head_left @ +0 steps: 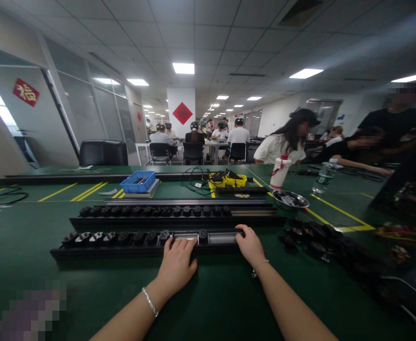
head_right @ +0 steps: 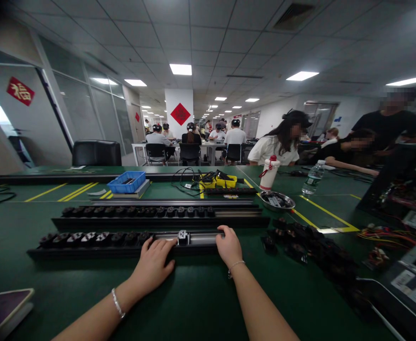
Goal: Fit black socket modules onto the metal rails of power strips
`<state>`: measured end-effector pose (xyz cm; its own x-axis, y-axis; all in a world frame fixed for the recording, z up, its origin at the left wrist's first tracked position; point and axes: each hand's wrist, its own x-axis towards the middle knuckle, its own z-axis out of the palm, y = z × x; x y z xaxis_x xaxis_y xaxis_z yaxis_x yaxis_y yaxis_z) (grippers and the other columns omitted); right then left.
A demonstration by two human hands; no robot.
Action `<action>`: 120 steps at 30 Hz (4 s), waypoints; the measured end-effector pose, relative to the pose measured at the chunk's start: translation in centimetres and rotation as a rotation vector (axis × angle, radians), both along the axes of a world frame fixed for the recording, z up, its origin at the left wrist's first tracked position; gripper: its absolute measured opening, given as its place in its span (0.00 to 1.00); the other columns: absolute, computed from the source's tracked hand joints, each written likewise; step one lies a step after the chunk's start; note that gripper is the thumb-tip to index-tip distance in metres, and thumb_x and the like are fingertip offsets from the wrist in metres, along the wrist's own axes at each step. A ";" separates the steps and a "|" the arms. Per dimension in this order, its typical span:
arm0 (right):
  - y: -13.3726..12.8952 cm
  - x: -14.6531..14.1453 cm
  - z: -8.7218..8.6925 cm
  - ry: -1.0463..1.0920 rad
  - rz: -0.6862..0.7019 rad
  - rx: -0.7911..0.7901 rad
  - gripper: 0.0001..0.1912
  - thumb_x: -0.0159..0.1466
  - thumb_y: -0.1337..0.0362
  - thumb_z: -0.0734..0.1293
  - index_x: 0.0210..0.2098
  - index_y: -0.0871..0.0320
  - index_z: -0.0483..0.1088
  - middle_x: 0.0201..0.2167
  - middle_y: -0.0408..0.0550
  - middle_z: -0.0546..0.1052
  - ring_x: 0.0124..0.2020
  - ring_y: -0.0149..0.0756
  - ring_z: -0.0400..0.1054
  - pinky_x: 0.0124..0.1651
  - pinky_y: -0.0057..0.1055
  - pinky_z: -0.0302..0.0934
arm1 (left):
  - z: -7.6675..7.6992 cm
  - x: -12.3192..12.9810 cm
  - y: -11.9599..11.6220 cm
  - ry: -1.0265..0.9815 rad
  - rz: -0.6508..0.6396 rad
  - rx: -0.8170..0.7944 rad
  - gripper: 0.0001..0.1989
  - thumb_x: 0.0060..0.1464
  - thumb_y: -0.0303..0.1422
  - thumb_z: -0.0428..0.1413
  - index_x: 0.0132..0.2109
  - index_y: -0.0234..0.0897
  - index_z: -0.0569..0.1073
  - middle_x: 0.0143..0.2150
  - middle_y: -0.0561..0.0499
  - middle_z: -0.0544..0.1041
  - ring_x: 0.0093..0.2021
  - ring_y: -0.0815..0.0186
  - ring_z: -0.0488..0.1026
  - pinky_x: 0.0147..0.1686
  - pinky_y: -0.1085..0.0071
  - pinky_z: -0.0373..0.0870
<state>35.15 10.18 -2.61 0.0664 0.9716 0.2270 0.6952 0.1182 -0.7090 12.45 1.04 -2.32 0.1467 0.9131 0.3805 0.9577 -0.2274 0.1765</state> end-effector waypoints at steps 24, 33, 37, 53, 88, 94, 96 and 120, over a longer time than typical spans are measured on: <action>-3.2 -4.4 1.5 -0.258 0.300 0.344 0.15 0.59 0.60 0.60 0.43 0.56 0.69 0.43 0.48 0.73 0.47 0.37 0.62 0.54 0.35 0.49 | 0.5 0.3 -0.1 0.081 0.029 -0.057 0.26 0.49 0.31 0.49 0.57 0.51 0.59 0.47 0.52 0.70 0.51 0.62 0.64 0.59 0.54 0.42; -3.8 -6.6 1.8 -0.288 0.187 0.275 0.15 0.58 0.55 0.62 0.43 0.52 0.70 0.40 0.46 0.74 0.45 0.37 0.63 0.53 0.36 0.47 | 0.4 0.3 0.0 0.080 0.032 -0.049 0.27 0.50 0.31 0.49 0.57 0.53 0.59 0.46 0.52 0.70 0.50 0.61 0.64 0.58 0.53 0.43; -3.9 -6.8 1.9 -0.295 0.147 0.278 0.14 0.58 0.55 0.62 0.41 0.51 0.70 0.40 0.46 0.72 0.45 0.37 0.62 0.52 0.37 0.48 | 0.5 0.4 -0.1 0.088 0.035 -0.039 0.27 0.50 0.30 0.49 0.57 0.53 0.59 0.46 0.52 0.70 0.49 0.61 0.64 0.58 0.53 0.43; -3.8 -7.4 1.8 -0.355 0.084 0.291 0.15 0.55 0.55 0.64 0.41 0.50 0.71 0.40 0.47 0.72 0.45 0.40 0.61 0.54 0.42 0.44 | 0.5 0.5 -0.3 0.104 0.034 -0.010 0.27 0.49 0.31 0.49 0.57 0.53 0.59 0.46 0.52 0.69 0.49 0.61 0.64 0.58 0.53 0.43; -3.4 -7.1 1.9 -0.330 0.030 0.256 0.10 0.55 0.58 0.63 0.36 0.54 0.69 0.37 0.46 0.72 0.44 0.38 0.62 0.51 0.37 0.47 | 0.0 0.4 -0.1 0.099 0.032 0.004 0.26 0.49 0.30 0.50 0.56 0.53 0.59 0.46 0.53 0.69 0.49 0.62 0.63 0.58 0.55 0.43; -3.5 -7.3 2.1 -0.360 0.003 0.178 0.10 0.55 0.58 0.62 0.35 0.53 0.68 0.37 0.45 0.72 0.44 0.39 0.61 0.55 0.43 0.41 | -0.1 0.3 0.0 0.088 0.029 0.004 0.26 0.49 0.30 0.50 0.56 0.52 0.60 0.46 0.52 0.69 0.50 0.62 0.63 0.58 0.55 0.42; -3.5 -7.4 2.2 -0.371 0.003 0.162 0.10 0.55 0.57 0.62 0.35 0.53 0.68 0.38 0.46 0.72 0.45 0.39 0.61 0.55 0.43 0.40 | -0.1 0.3 0.0 0.085 0.023 0.006 0.26 0.49 0.30 0.50 0.56 0.53 0.59 0.45 0.53 0.70 0.49 0.62 0.63 0.58 0.55 0.42; -3.4 -6.6 2.6 -0.357 -0.023 0.181 0.06 0.54 0.60 0.61 0.30 0.54 0.65 0.37 0.46 0.72 0.45 0.41 0.60 0.54 0.45 0.43 | 0.0 0.2 -0.1 0.104 0.027 -0.015 0.26 0.50 0.31 0.49 0.57 0.52 0.60 0.46 0.52 0.70 0.50 0.62 0.63 0.58 0.55 0.42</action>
